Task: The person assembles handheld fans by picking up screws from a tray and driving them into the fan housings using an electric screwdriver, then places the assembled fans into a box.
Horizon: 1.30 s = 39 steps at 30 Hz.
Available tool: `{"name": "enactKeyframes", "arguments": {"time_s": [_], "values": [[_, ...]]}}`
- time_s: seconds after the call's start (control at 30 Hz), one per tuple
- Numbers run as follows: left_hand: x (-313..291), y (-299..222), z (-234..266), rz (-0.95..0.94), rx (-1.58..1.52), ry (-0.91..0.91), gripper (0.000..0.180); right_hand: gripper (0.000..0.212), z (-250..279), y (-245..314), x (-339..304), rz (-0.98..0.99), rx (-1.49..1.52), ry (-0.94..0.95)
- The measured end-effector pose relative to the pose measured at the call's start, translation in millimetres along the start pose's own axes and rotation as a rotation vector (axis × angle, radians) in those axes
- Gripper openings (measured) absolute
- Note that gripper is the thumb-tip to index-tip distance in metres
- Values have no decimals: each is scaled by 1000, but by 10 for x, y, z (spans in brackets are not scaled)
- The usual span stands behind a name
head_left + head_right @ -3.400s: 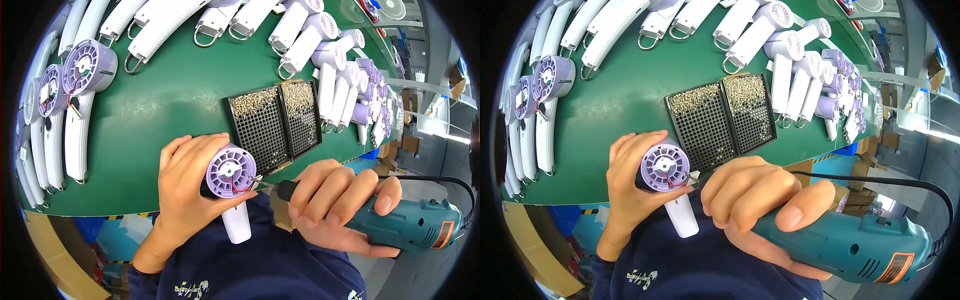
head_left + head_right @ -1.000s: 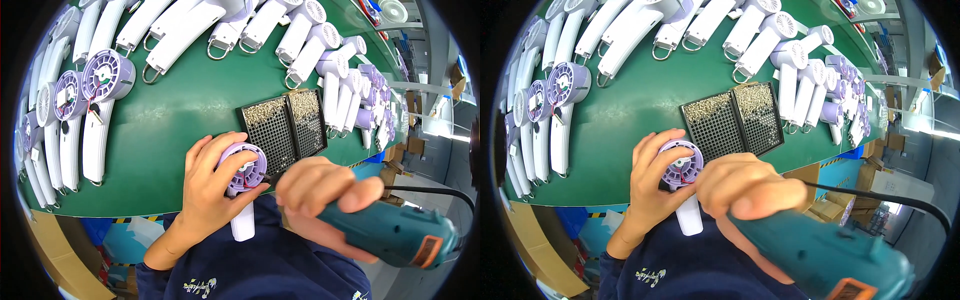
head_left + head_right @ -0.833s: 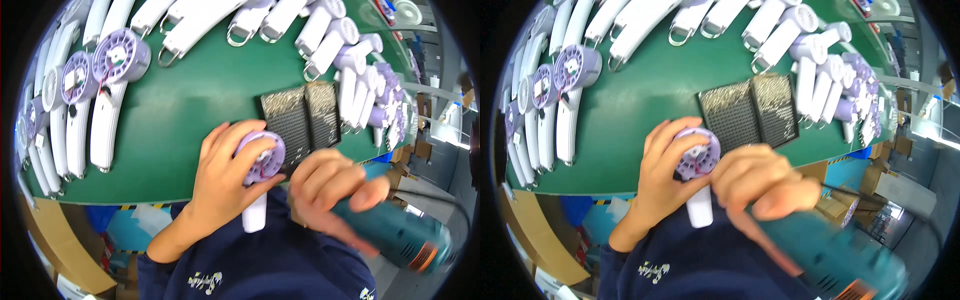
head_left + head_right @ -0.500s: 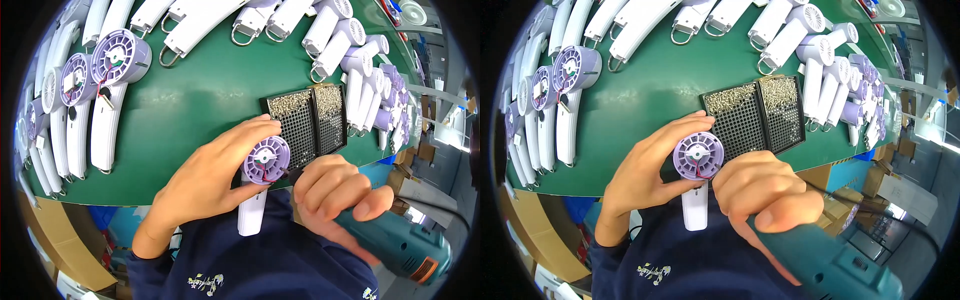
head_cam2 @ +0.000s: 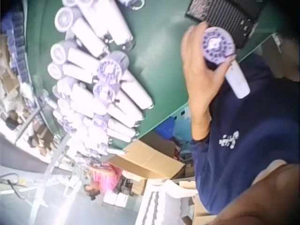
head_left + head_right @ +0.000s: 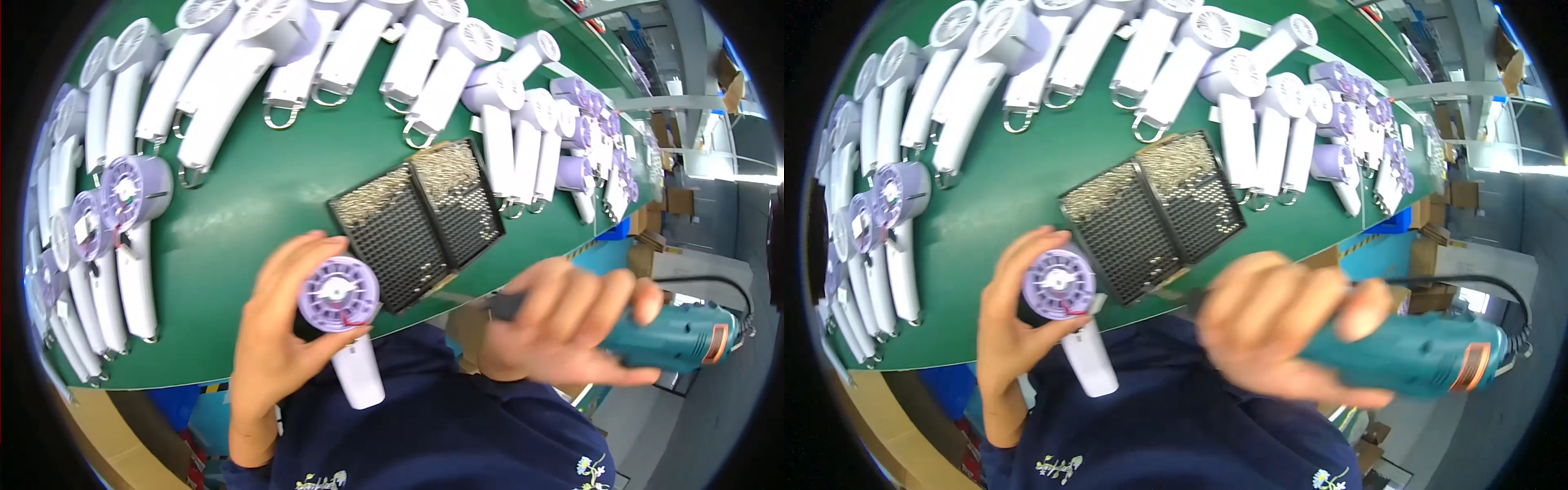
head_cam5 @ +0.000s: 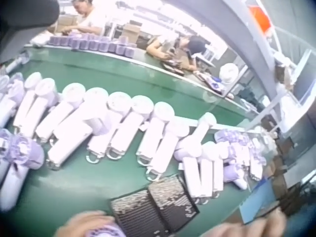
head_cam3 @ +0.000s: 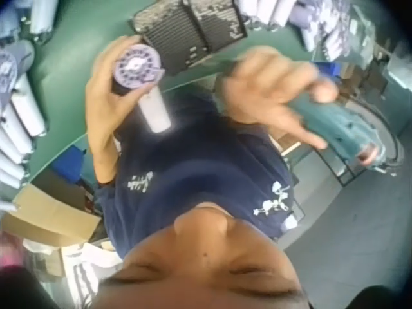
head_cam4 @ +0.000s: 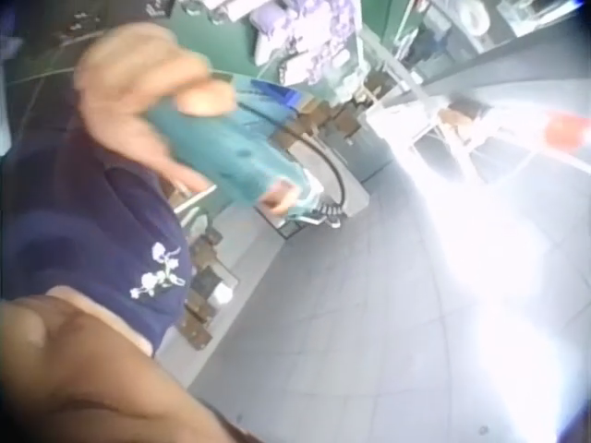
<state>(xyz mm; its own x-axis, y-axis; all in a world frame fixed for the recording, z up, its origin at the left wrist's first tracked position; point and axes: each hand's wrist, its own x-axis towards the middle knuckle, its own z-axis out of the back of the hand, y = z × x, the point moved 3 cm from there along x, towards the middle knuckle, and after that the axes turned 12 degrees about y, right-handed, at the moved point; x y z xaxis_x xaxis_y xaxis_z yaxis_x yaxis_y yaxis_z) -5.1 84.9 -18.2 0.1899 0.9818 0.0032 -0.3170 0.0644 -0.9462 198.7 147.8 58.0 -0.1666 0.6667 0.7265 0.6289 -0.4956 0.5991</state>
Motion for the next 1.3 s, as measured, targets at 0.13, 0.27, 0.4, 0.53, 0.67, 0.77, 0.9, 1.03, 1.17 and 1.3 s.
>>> {"name": "enactKeyframes", "arguments": {"time_s": [0.13, 0.27, 0.4, 0.53, 0.67, 0.77, 0.9, 1.03, 1.17, 1.3], "values": [[20, 66, -58, -1, 10, -22, 70, 80, 677, 90, 35, 59, -169, 2], [-16, 149, -122, 30, -24, -78, 75, 89, 848, -160, -29, -31, -197, 89], [-65, 207, -156, 37, -61, -129, 78, 88, 912, -232, 30, -25, -216, 121], [-71, 212, -192, 46, -108, -153, 80, 88, 1000, -278, 32, -67, -160, 90], [-80, 219, -195, 32, -116, -160, 81, 88, 1031, -322, -10, -59, -158, 105], [-85, 243, -208, 33, -143, -177, 81, 88, 1059, -389, -28, -48, -129, 86], [-81, 218, -190, 20, -148, -180, 81, 89, 1073, -377, 3, -79, -112, 62], [-82, 237, -181, 16, -141, -159, 82, 91, 1017, -409, 20, -75, -129, 163], [-61, 240, -188, 31, -200, -138, 88, 95, 954, -391, -13, -27, -162, 148], [-101, 247, -206, 37, -374, -191, 85, 94, 846, -235, 89, -12, -64, 124]]}}
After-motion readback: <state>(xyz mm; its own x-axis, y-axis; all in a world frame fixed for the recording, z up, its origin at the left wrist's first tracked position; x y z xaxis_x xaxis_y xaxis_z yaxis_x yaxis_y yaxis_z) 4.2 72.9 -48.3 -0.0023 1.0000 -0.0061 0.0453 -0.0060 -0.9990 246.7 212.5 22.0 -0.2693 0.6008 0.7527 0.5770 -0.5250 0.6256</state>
